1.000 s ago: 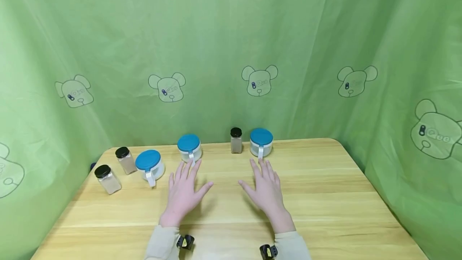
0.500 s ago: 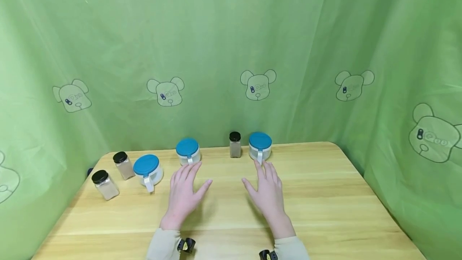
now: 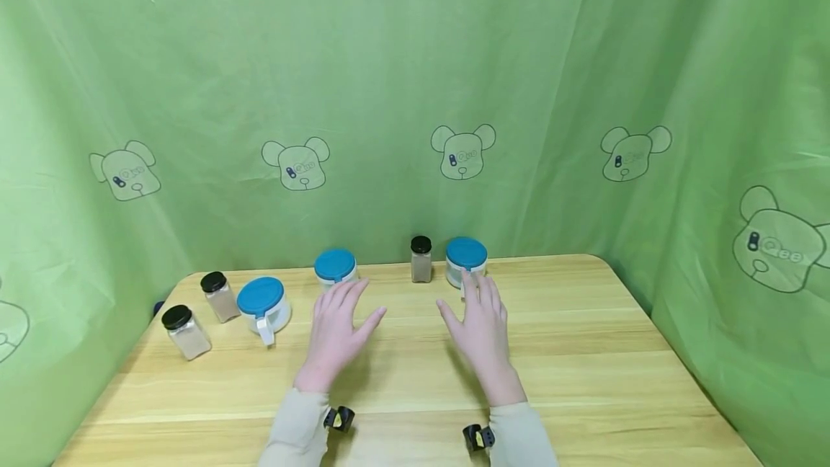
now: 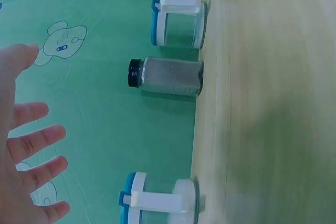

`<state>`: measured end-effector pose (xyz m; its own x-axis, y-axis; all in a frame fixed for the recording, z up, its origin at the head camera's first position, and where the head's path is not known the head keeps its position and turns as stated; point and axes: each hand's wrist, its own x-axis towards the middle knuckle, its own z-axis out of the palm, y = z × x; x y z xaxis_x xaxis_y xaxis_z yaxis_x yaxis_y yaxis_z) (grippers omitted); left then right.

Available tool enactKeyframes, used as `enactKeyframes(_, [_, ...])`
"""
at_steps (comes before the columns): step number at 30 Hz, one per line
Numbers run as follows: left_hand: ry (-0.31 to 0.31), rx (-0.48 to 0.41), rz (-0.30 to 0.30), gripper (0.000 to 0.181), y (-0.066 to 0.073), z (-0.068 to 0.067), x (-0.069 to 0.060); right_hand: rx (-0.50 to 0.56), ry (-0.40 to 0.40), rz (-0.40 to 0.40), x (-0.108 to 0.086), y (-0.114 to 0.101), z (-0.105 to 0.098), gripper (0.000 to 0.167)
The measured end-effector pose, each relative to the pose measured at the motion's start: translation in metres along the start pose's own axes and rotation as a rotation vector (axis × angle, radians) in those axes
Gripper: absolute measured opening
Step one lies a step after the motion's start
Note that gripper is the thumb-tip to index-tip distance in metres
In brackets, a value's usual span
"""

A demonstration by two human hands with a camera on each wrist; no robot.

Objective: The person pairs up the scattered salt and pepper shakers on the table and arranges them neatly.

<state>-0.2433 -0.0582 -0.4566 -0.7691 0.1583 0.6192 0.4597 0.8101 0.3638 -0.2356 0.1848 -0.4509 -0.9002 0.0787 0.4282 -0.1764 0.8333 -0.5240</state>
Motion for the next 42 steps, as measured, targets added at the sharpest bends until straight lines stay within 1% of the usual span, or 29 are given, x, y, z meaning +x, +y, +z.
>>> enactKeyframes(4, [-0.01, -0.004, 0.025, 0.058, 0.001, 0.008, 0.006, -0.011, 0.017, -0.006, 0.008, 0.004, 0.001, 0.072])
enactKeyframes(11, [0.026, -0.004, 0.062, 0.056, 0.0, 0.018, 0.02, 0.015, 0.023, 0.028, 0.027, 0.013, 0.0, 0.073])
enactKeyframes(16, [0.026, -0.019, 0.082, 0.056, -0.001, 0.022, 0.031, 0.008, 0.034, 0.044, 0.039, 0.02, 0.002, 0.076])
enactKeyframes(23, [0.001, -0.019, 0.064, 0.056, -0.004, 0.031, 0.04, -0.025, -0.017, 0.046, 0.056, 0.023, 0.012, 0.081])
enactKeyframes(31, [-0.036, -0.014, 0.058, 0.056, -0.004, 0.041, 0.053, -0.04, -0.01, 0.071, 0.07, 0.035, 0.025, 0.083])
enactKeyframes(37, [-0.04, -0.026, 0.061, 0.055, -0.004, 0.047, 0.064, -0.02, -0.038, 0.119, 0.081, 0.044, 0.034, 0.09])
enactKeyframes(42, [-0.064, -0.043, 0.048, 0.054, -0.004, 0.056, 0.072, 0.013, -0.06, 0.181, 0.093, 0.05, 0.04, 0.097])
